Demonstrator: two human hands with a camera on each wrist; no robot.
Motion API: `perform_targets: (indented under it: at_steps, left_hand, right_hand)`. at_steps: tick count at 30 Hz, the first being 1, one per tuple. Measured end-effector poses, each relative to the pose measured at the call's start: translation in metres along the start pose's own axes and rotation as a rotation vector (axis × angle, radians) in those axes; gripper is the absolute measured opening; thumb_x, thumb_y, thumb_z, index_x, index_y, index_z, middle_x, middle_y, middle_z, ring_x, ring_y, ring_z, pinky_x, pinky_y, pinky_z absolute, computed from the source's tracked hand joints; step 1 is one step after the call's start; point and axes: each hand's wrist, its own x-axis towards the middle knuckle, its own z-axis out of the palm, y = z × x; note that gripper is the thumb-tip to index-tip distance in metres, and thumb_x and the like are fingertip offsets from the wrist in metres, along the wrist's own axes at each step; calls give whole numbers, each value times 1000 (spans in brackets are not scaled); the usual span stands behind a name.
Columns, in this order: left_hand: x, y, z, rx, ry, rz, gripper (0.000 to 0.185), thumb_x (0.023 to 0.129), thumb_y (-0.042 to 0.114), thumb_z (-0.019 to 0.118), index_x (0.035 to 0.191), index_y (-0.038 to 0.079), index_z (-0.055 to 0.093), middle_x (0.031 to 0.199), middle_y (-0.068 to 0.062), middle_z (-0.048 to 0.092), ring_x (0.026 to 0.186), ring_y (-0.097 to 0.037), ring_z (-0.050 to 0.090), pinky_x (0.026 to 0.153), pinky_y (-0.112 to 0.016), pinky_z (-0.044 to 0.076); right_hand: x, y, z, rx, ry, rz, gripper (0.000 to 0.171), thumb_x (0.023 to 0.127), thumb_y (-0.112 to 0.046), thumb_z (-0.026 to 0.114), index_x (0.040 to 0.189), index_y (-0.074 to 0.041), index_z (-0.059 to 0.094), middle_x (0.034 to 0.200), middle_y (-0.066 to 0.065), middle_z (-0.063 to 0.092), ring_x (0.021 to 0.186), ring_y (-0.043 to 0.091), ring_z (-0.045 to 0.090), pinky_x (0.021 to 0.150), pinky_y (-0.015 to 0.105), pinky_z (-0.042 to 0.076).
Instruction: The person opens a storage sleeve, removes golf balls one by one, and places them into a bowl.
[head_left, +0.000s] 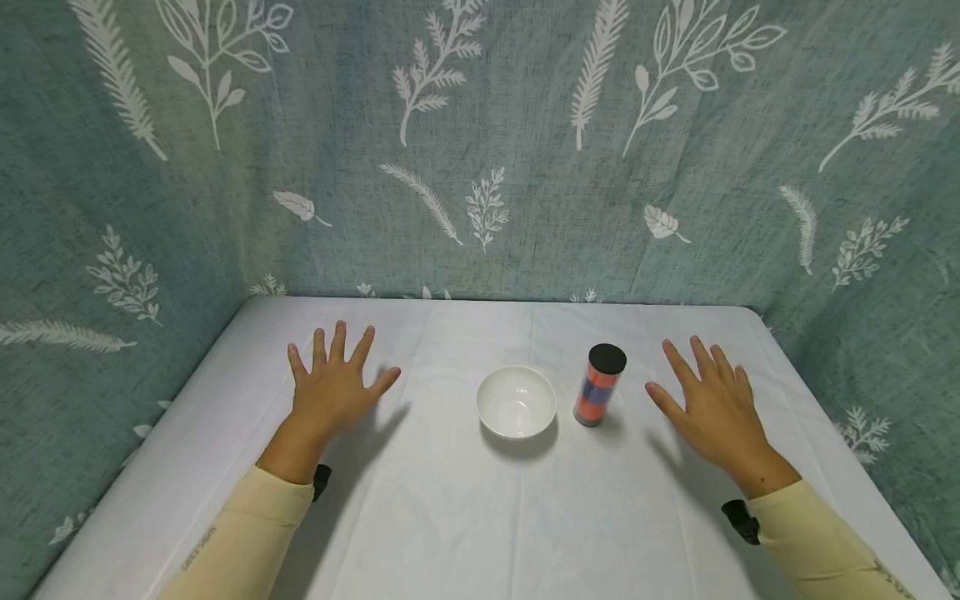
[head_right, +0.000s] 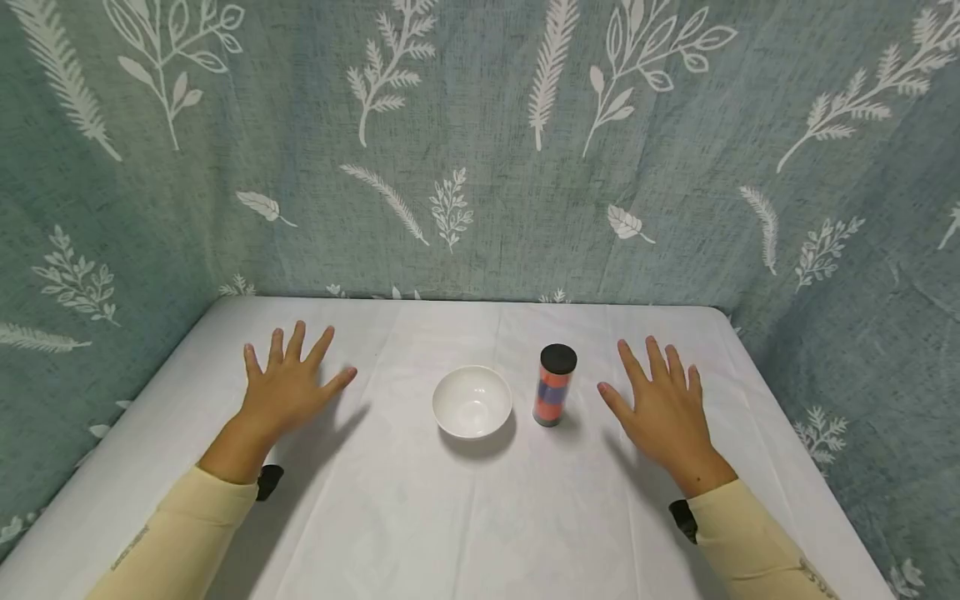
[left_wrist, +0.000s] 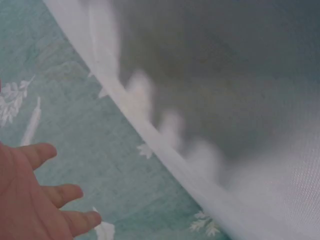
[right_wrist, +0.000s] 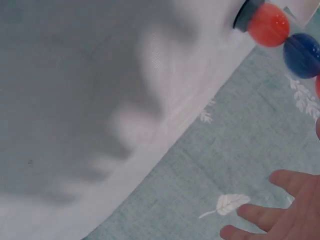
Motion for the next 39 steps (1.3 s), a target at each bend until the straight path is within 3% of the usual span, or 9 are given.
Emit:
perform_targets:
  at_steps: [4, 9, 15, 21, 27, 31, 39]
  left_hand:
    - [-3, 7, 2, -4, 55, 21, 82, 96, 70, 41, 159, 19, 26, 164, -25, 17, 151, -50, 12, 113, -76, -5]
    - [-12, 25, 6, -30, 166, 85, 64, 98, 53, 52, 151, 18, 43, 153, -21, 41, 140, -44, 39, 113, -72, 21]
    - [-24, 47, 5, -98, 355, 221, 43, 95, 38, 62, 132, 15, 64, 131, -15, 63, 121, -40, 59, 95, -63, 45]
    - [-35, 64, 3, -148, 513, 355, 28, 91, 27, 68, 115, 14, 73, 113, -9, 71, 103, -34, 67, 84, -55, 52]
    - [-44, 84, 0, -201, 547, 438, 22, 90, 25, 68, 109, 17, 74, 104, -2, 72, 95, -25, 68, 80, -45, 53]
    - [-47, 98, -4, -223, 557, 490, 20, 89, 26, 69, 107, 18, 74, 101, 2, 72, 90, -20, 68, 77, -39, 53]
    - [-50, 119, -5, -247, 497, 520, 20, 90, 29, 68, 108, 21, 74, 101, 5, 71, 90, -16, 67, 76, -34, 53]
  right_hand:
    - [-2, -4, 1, 50, 23, -34, 70, 102, -51, 50, 155, -9, 34, 156, 33, 28, 142, 58, 23, 108, 77, 17]
    - [-10, -7, 2, 156, 70, -68, 63, 102, -42, 54, 153, -10, 38, 153, 31, 36, 138, 56, 32, 103, 76, 26]
    - [-27, -10, -1, 255, 95, -63, 56, 101, -38, 58, 148, -9, 46, 148, 25, 45, 135, 50, 38, 102, 70, 31]
    - [-33, -17, -2, 358, 104, -53, 50, 102, -36, 57, 144, -9, 51, 144, 19, 51, 133, 43, 44, 100, 66, 37]
    - [-26, -24, 4, 490, 72, -35, 50, 104, -33, 54, 147, -8, 46, 144, 17, 54, 131, 37, 49, 101, 57, 40]
    - [-18, -31, 6, 573, 35, -26, 53, 104, -34, 54, 149, -9, 42, 145, 19, 53, 132, 36, 49, 105, 58, 39]
    - [-7, -41, 21, 661, -35, -4, 57, 103, -33, 57, 150, -7, 39, 146, 20, 49, 135, 38, 47, 108, 58, 40]
